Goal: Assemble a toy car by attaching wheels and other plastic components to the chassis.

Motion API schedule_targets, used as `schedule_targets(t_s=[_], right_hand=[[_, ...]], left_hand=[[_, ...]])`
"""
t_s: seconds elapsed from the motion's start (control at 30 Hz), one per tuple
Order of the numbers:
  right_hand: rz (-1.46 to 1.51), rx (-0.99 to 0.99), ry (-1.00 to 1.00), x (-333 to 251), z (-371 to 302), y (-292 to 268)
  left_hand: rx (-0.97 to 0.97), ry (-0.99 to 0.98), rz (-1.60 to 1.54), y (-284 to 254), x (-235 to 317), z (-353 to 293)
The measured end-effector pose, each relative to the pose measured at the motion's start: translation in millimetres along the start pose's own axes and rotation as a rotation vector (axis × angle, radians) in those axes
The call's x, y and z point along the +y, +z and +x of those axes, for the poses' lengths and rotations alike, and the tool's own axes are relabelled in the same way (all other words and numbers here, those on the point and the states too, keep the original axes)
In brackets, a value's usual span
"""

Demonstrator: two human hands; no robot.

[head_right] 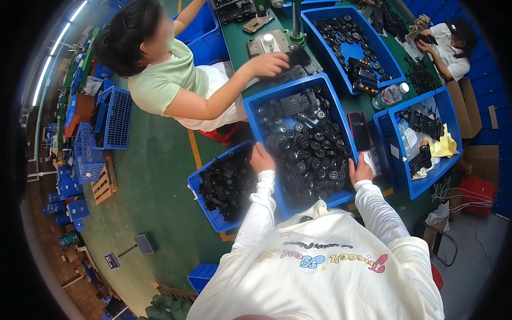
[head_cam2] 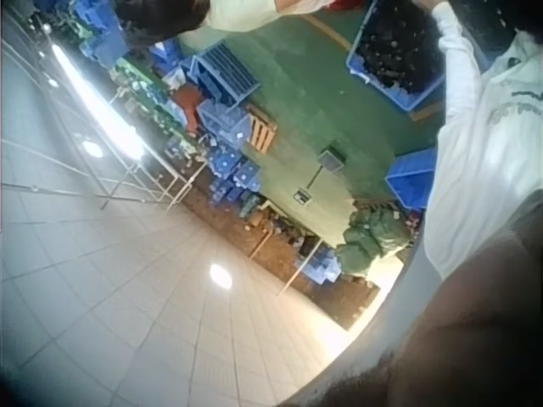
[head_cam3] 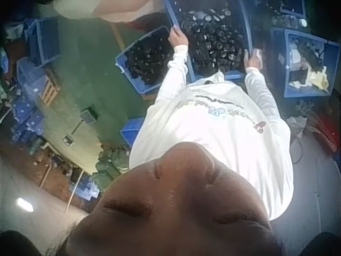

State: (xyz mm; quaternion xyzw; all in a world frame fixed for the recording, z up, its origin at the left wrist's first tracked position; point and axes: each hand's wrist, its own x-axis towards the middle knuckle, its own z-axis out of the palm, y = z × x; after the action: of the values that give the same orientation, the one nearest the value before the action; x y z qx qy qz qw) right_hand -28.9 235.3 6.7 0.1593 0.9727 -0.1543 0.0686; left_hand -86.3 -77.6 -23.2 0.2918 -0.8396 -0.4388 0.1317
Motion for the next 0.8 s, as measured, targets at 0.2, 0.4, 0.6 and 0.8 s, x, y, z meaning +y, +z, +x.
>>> schedule_targets(t_s=[0.2,0.4,0.6,0.8], right_hand=[[0.001,0.004,0.001,-3.1,-0.2,-2.5],[-0.007,-0.001,0.012,-2.0,1.1,-1.1],[0.008,-0.012,0.019,-0.5,1.7,-0.9],[0.023,0.006,0.012,3.7,1.4,2.4]], left_hand=[[0.008,0.018,-0.002,0.8,-1.3,0.1],[-0.014,0.014,0.006,0.4,-1.2,0.8],[-0.003,0.038,0.010,-0.5,0.2,0.2],[-0.008,0.037,0.007,0.5,-0.7,0.3]])
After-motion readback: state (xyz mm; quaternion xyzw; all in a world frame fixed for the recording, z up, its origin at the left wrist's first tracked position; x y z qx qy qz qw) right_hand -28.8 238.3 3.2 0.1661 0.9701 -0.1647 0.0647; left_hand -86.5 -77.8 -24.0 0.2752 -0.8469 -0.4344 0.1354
